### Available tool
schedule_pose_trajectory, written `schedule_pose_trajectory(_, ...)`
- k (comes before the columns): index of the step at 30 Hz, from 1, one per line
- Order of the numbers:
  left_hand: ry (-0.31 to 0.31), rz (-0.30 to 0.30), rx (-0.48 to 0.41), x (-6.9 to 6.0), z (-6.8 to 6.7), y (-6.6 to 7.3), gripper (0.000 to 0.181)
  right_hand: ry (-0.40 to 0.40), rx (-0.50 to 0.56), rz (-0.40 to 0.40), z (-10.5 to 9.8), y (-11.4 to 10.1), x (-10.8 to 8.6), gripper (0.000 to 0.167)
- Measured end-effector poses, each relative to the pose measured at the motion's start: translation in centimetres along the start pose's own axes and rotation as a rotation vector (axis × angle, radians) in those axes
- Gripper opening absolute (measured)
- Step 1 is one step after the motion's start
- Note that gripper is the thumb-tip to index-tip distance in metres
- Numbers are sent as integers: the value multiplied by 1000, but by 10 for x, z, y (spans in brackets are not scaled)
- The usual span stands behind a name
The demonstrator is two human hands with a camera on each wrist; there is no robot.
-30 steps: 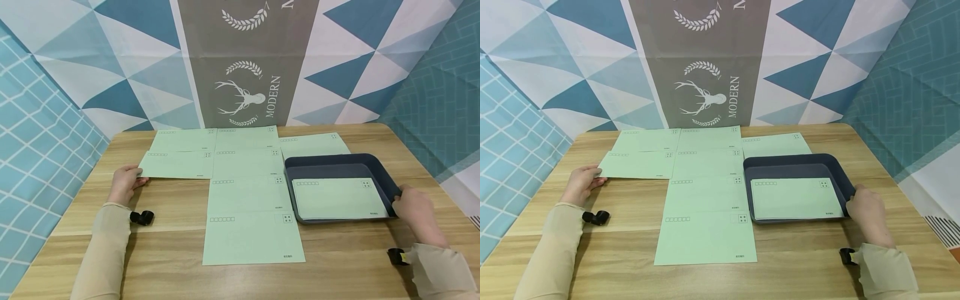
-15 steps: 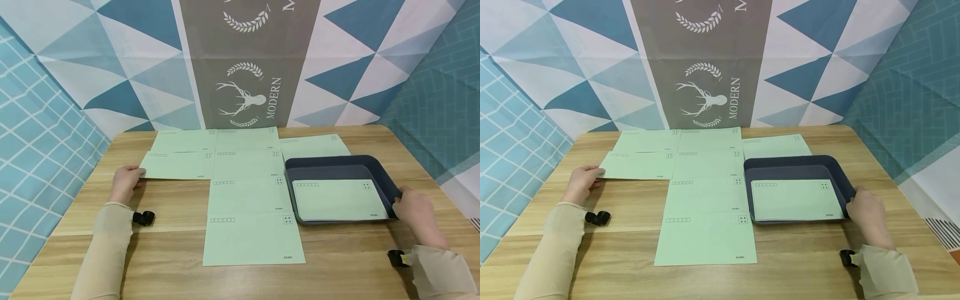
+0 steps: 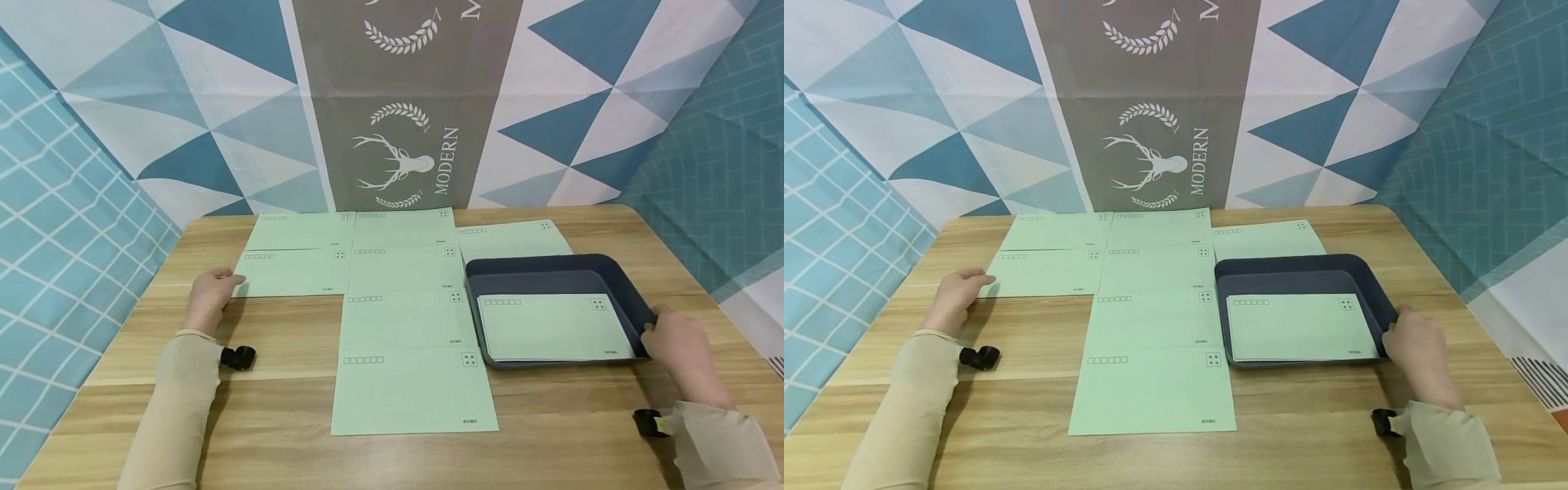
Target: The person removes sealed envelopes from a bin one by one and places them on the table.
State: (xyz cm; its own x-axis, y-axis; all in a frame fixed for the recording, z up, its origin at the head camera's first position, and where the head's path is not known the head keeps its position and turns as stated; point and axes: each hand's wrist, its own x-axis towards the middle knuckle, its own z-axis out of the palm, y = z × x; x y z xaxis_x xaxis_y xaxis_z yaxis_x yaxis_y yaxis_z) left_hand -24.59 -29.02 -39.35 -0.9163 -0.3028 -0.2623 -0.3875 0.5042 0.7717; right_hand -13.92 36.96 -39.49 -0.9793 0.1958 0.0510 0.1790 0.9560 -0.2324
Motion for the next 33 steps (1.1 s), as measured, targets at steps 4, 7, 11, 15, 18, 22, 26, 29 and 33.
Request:
schedule_pose_trajectory(4,-15,15,16,-5,1,6,61,-8,2,7,-1,-1,-1,34)
schedule_pose_trajectory(7,-46,61,53,-11,3,14,62,-28,0,19,0,-3,-1,35)
schedule_pose_trajectory(11,-85,173,125,-22,13,30,58,-51,-1,29,3,-8,0,35)
schedule_pose_trajectory(15,-116,302,197,-36,34,53,44,-33,5,12,5,-9,0,34)
schedule_pose_trajectory(18,-198,386,215,-50,57,77,30,-15,6,-3,5,-8,0,34)
schedule_pose_trajectory(22,-345,517,237,-75,99,114,20,-8,2,-9,2,-6,1,33)
schedule_pose_trajectory(26,-470,621,295,-101,145,145,17,-13,-4,-12,1,-6,0,34)
schedule_pose_trajectory(29,-547,697,356,-119,178,164,19,-9,-3,-10,0,-4,0,34)
schedule_pose_trajectory(33,-609,825,471,-141,214,183,27,-15,-1,-5,-1,-3,0,34)
